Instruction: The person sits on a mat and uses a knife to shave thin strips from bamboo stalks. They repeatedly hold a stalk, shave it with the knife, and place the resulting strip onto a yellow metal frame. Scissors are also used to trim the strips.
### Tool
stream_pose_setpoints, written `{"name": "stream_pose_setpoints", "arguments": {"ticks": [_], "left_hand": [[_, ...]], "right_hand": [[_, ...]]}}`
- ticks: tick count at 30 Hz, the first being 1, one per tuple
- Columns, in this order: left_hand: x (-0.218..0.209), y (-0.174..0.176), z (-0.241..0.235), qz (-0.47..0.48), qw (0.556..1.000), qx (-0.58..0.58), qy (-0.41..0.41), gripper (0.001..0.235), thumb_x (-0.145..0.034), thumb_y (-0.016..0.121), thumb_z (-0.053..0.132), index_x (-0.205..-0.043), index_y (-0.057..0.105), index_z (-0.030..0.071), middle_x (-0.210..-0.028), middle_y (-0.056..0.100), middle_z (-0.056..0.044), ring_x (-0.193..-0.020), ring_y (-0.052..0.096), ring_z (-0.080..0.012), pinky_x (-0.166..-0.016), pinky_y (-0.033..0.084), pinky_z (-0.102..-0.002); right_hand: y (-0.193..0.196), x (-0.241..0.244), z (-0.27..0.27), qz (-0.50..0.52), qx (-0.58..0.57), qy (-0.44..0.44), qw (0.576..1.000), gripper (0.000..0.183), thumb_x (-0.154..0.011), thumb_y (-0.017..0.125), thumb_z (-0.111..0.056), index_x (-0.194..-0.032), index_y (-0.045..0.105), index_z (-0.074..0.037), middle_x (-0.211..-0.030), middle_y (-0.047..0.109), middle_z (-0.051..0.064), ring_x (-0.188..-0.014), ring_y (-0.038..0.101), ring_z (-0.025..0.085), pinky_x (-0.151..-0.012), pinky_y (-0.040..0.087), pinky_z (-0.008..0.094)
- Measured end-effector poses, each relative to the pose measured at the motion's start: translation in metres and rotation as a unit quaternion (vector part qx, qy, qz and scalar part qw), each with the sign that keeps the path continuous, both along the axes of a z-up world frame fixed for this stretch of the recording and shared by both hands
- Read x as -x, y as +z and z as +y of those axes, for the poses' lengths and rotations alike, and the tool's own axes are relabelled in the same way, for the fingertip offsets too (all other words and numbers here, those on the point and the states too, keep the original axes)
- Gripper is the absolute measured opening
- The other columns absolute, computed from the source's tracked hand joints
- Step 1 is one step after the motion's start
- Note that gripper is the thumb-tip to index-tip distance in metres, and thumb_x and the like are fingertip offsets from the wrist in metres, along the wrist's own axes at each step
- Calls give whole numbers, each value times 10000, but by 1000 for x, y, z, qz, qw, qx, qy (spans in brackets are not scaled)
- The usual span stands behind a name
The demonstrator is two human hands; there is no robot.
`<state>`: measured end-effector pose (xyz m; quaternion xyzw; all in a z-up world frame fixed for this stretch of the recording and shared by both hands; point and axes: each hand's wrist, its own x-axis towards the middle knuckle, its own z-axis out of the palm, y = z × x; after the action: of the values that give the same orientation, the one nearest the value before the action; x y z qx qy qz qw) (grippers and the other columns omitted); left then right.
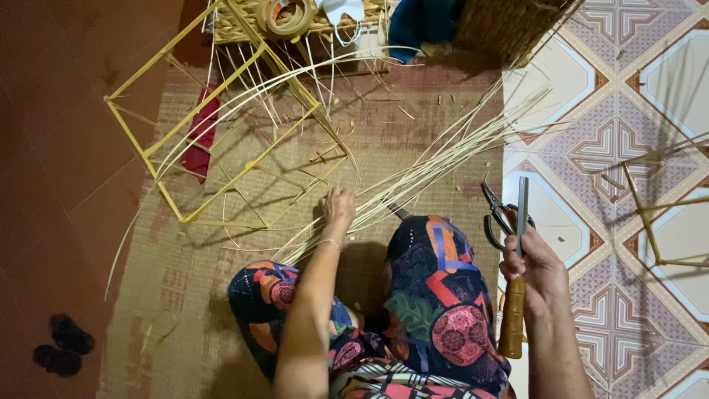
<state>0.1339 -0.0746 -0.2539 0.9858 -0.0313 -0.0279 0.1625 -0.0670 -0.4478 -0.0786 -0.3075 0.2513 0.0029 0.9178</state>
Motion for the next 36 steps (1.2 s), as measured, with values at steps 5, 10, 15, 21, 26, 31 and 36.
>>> {"name": "stream_pose_setpoints", "arguments": {"ticks": [5,10,15,21,26,31,36], "left_hand": [[-3,33,9,-16,996,79,-26,174,-983,546,197,-949,683,95,-1005,670,-161,-961,623,-366,-840,497,-499],[44,163,0,-175,962,183,-105,77,-982,593,98,-970,646,44,-957,643,-159,-893,628,-392,-774,501,-486],[107,285,0,-251,952,151,-87,89,-943,683,56,-1031,695,50,-904,614,-150,-839,632,-371,-716,499,-448],[152,343,13,-212,931,289,-71,74,-949,693,35,-1023,682,35,-890,629,-97,-756,652,-234,-655,535,-331],[178,352,38,-124,939,320,-43,44,-949,678,53,-983,663,31,-888,649,-72,-728,651,-163,-592,516,-275],[184,352,46,-1,939,340,49,150,-921,688,95,-1061,685,43,-825,692,-47,-678,628,-128,-588,505,-255],[177,334,30,-38,920,387,-50,110,-952,677,75,-1042,681,12,-920,610,-50,-779,603,-101,-671,503,-259]], "right_hand": [[10,-3,6,-44,-16,36,998,561,-1004,589,-179,-1526,453,-27,-881,661,65,-521,487,109,-486,411,259],[34,-9,27,-92,-29,105,990,621,-984,608,-183,-1546,417,-1,-824,658,89,-453,475,123,-427,396,266],[59,-19,61,-104,-53,183,976,680,-924,639,-170,-1539,400,-4,-777,665,114,-420,523,134,-362,415,250],[104,-39,123,-121,-73,316,938,704,-881,636,-158,-1529,387,-38,-755,681,149,-432,592,147,-340,471,249],[126,-44,160,-140,-68,342,927,519,-949,606,-131,-1418,437,13,-828,672,161,-474,586,160,-377,464,255],[130,-37,177,-134,-20,358,924,508,-924,594,-126,-1395,429,-33,-782,667,179,-467,605,189,-403,500,290],[136,-28,190,-158,13,380,911,475,-935,585,-126,-1376,438,-35,-783,673,184,-466,621,208,-414,507,300]]}}
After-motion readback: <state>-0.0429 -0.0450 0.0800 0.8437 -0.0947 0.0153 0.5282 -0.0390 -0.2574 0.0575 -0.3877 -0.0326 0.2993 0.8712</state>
